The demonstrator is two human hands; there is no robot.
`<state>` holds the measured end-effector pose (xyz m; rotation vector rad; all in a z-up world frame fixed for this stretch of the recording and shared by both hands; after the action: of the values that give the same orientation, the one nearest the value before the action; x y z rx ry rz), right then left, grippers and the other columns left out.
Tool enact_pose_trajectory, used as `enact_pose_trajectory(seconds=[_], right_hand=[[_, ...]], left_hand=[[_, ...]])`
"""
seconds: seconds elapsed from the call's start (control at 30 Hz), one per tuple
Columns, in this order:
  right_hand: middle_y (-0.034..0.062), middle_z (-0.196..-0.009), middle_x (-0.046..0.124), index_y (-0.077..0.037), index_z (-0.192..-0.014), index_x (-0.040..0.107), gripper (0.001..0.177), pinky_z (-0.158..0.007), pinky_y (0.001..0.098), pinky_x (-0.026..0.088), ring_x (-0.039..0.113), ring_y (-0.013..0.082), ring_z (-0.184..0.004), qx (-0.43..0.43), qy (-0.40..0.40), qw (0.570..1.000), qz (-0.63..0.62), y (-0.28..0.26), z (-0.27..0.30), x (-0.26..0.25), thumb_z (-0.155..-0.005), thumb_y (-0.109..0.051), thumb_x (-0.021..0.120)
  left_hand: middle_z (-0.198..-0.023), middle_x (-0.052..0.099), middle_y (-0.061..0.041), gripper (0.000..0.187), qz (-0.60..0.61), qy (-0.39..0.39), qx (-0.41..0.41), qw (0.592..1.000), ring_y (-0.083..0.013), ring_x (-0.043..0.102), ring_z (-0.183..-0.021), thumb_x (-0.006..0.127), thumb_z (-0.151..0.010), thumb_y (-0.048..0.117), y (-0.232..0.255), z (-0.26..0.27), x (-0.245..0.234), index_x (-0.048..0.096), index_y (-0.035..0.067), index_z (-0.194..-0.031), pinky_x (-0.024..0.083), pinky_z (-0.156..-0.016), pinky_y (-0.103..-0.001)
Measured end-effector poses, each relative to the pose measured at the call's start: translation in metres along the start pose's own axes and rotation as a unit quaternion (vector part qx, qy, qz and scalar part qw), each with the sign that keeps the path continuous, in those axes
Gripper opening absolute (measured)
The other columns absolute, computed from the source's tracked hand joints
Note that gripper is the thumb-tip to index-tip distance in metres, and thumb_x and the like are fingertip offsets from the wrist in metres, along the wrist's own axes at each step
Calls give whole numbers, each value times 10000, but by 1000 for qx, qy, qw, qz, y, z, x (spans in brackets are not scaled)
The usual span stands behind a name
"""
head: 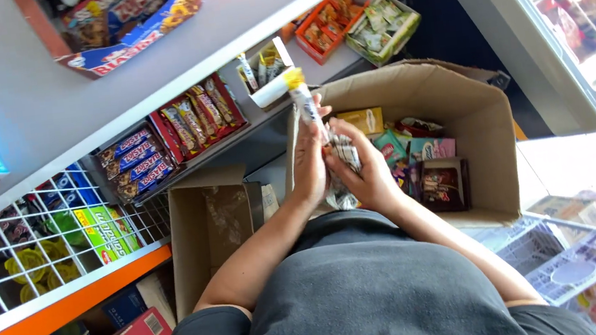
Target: Restocking various snack and candy items from a cardboard box onto store shelves.
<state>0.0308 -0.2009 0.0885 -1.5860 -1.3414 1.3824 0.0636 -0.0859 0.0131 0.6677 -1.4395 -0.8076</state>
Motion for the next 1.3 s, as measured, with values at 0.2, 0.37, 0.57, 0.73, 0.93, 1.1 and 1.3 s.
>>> enact_pose_trajectory(seconds=[0.2,0.37,0.57,0.73,0.93,1.1,1.3], right_hand=[[124,-1082,749,-42,-1130,691,281,-914,330,563,728,208,-1029,73,-126,987,65,25,14,9,-877,-137,770],[123,-1098,756,-74,-1218,718,384,-861,330,584,718,192,-993,161,-108,974,117,37,-8,-31,-859,-190,794],[135,-1104,774,-35,-1242,715,391,-879,328,563,716,167,-1021,68,-114,988,80,-1,-44,-43,-911,-223,807],[74,-974,791,-41,-1070,782,194,-755,271,583,722,103,-856,61,-87,991,76,-10,-64,-49,-934,-179,778],[86,-1011,782,-25,-1157,770,161,-819,272,571,705,99,-899,-31,54,993,103,-31,-113,-48,-1070,-156,739],[110,-986,783,-14,-1139,766,238,-709,295,596,747,152,-818,-47,38,985,163,38,-154,-4,-1022,-220,775],[124,-838,776,-65,-1112,783,269,-648,351,568,736,191,-690,73,-38,971,224,63,-188,42,-995,-298,720]], left_hand=[[-1084,622,-55,414,130,8,19,991,-123,619,-981,470,-1109,362,16,-9,-7,557,45,-1361,523,-918,-317],[-804,513,19,404,-72,-65,-47,994,-90,455,-627,550,-1057,380,17,-6,-21,579,80,-1326,418,-575,-301],[-938,661,-14,451,-299,-255,-122,911,-124,619,-831,561,-1042,451,-9,2,-27,598,90,-1310,526,-763,-330],[-1330,592,-124,463,-263,-279,-27,923,-206,568,-1222,629,-1062,383,-8,-23,-63,502,85,-1393,511,-1060,-382],[-1623,371,-210,964,-439,21,198,876,-345,392,-1521,871,-889,202,22,-73,-161,262,76,-1626,324,-1281,-514],[-1628,243,-293,1240,-555,31,130,821,-433,272,-1508,947,-724,183,-26,-126,-206,82,53,-1603,269,-1241,-500],[-1629,306,-245,1227,-488,2,50,871,-404,334,-1499,911,-686,120,-67,-165,-237,117,114,-1621,369,-1211,-467]])
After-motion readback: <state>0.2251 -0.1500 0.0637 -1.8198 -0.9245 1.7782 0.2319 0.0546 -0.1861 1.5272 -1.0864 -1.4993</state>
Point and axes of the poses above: each hand's wrist, its own z-axis away from the middle knuckle, its own x-axis out of the palm, y = z × x, the point moved 6 cm from there along -z, towards the middle knuckle
